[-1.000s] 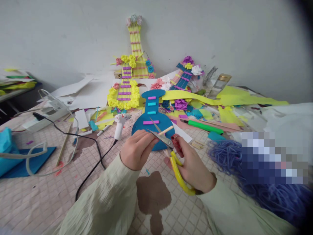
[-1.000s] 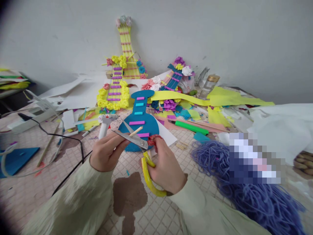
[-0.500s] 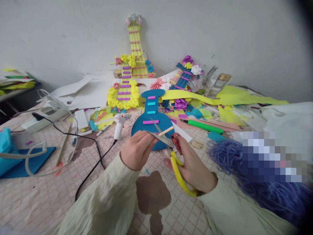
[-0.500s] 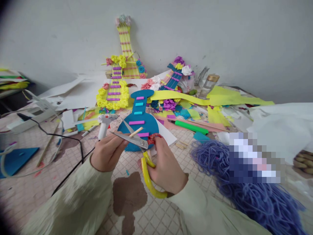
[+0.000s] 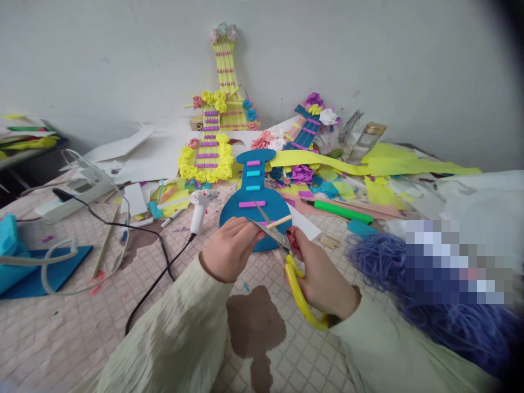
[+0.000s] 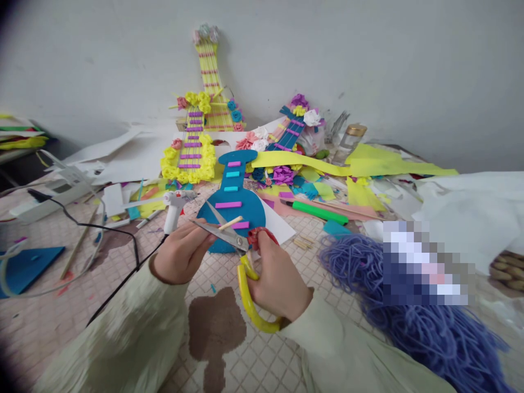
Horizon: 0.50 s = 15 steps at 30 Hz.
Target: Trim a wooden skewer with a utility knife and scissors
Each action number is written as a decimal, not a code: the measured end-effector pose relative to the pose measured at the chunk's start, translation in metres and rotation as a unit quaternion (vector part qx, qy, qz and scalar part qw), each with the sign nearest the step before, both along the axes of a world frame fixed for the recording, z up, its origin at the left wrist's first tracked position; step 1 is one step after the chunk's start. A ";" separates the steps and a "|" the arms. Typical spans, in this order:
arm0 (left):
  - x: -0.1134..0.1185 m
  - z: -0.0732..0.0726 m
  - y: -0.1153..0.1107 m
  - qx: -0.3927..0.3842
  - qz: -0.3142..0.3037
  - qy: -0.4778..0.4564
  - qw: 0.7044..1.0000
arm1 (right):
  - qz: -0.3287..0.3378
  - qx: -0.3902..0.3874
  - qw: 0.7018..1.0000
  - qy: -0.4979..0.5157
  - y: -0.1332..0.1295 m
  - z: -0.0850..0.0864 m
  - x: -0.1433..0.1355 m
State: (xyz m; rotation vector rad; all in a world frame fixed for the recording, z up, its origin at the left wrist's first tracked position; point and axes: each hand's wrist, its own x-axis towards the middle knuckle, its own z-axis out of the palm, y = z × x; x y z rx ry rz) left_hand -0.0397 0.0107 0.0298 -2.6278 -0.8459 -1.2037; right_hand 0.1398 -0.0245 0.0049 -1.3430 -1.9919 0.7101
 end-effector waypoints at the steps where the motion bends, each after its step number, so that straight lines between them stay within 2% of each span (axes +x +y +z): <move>1: 0.000 0.000 0.000 -0.003 0.000 0.000 1.000 | 0.001 -0.011 1.000 0.005 -0.001 0.001 0.000; 5: 0.002 0.001 -0.002 -0.013 0.014 -0.004 1.000 | 0.005 -0.048 0.998 0.033 -0.006 0.004 -0.002; 10: 0.003 -0.001 -0.006 -0.028 0.058 -0.058 0.996 | 0.010 -0.052 0.998 0.022 -0.004 0.003 -0.001; 15: 0.003 -0.004 -0.007 0.001 0.052 -0.053 0.997 | -0.004 -0.004 1.000 0.016 0.000 0.000 -0.001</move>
